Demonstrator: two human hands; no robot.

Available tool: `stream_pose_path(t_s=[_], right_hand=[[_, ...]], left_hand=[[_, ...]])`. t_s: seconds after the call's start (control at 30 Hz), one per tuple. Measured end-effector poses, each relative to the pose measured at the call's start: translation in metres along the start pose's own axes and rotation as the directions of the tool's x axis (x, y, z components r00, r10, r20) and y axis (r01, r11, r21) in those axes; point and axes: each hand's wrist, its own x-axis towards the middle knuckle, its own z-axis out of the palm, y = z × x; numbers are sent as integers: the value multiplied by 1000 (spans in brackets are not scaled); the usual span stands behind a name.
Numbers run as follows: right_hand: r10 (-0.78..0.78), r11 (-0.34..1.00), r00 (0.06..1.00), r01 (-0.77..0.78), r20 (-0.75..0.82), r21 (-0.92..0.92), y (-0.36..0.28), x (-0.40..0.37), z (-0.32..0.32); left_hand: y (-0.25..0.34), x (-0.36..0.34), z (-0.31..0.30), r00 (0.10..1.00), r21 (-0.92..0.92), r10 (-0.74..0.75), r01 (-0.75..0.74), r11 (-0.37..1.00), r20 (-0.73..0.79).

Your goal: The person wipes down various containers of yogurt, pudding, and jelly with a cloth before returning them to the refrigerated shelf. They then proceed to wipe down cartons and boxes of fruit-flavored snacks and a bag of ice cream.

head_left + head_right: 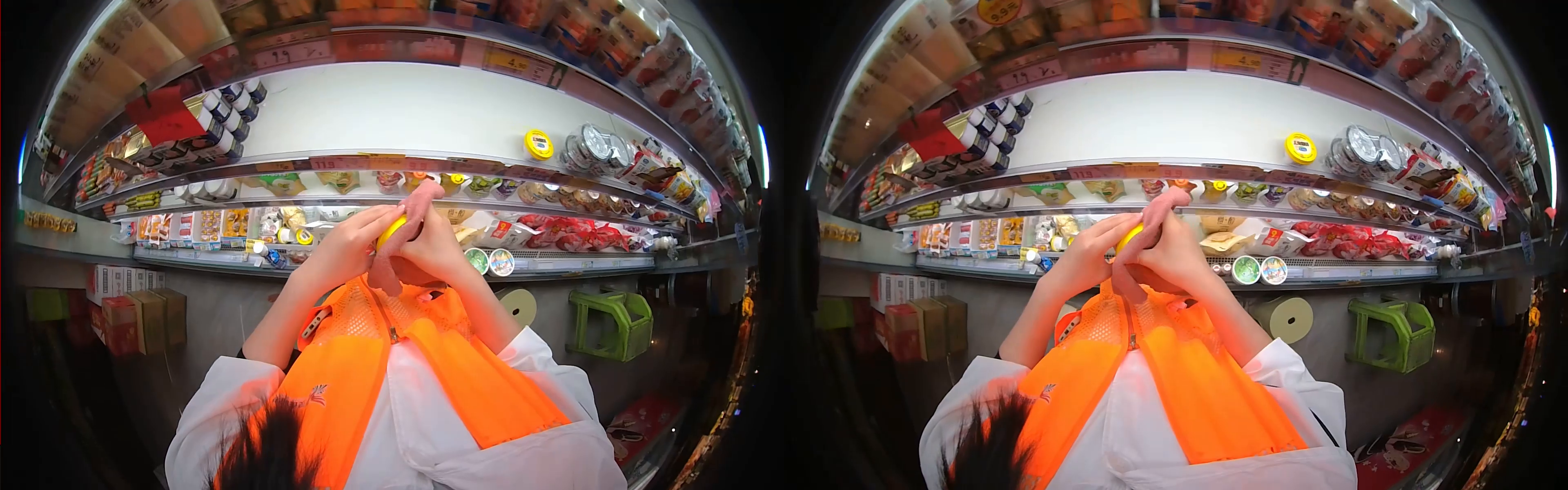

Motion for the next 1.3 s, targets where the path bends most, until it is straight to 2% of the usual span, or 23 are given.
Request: stream_pose_path(t_s=[0.07,0.1,0.2,0.23,0.33,0.37,0.43,0.53,0.57,0.67,0.77,0.8,0.9,1.0,1.03,1.23,1.3], right_hand=[[-10,999,997,12,-76,30,-2,6,31],[-12,999,993,18,-116,47,-2,8,46],[37,967,993,-7,-115,256,-9,16,83],[2,973,994,23,-106,229,-14,16,92],[-21,863,997,54,-71,502,-21,13,116],[-1,855,1000,5,-8,518,-27,10,118],[39,837,993,-94,112,539,-41,4,114],[-17,903,987,-53,158,426,-47,-2,116],[-104,955,989,69,107,288,-42,-1,120],[47,987,993,-64,111,150,-55,-7,121],[23,991,999,-26,27,134,-55,-11,123],[12,991,1000,-13,5,134,-56,-12,123],[32,955,996,-5,-88,296,-54,-13,125],[167,857,977,-77,-134,509,-51,-12,123],[165,821,973,-46,-160,569,-53,-12,123],[311,633,939,-89,-148,769,-54,-14,119],[338,543,927,-53,-161,838,-54,-13,123]], left_hand=[[-4,-25,-18,998,8,-25,26,1000,-55],[-12,-42,-23,994,77,-48,56,995,-96],[-18,-74,-36,940,-151,-260,230,961,-222],[-21,-83,-41,911,-248,-345,289,925,-226],[-23,-96,-63,896,-353,-384,293,888,-222],[-26,-99,-69,888,-393,-413,313,865,-201],[-29,-104,-75,901,-390,-383,284,876,-205],[-34,-109,-75,925,-374,-330,242,895,-191],[-35,-110,-73,932,-368,-313,230,901,-185],[-38,-111,-73,970,-141,-203,184,973,-136],[-43,-107,-74,988,44,-12,19,999,-154],[-42,-105,-75,988,34,-13,18,999,-151],[-38,-101,-73,988,11,-8,10,1000,-156],[-36,-96,-69,983,17,25,-23,1000,-182],[-35,-94,-68,982,25,36,-32,999,-187],[-37,-84,-64,943,82,134,-114,990,-304],[-39,-79,-64,925,112,167,-136,984,-342]])
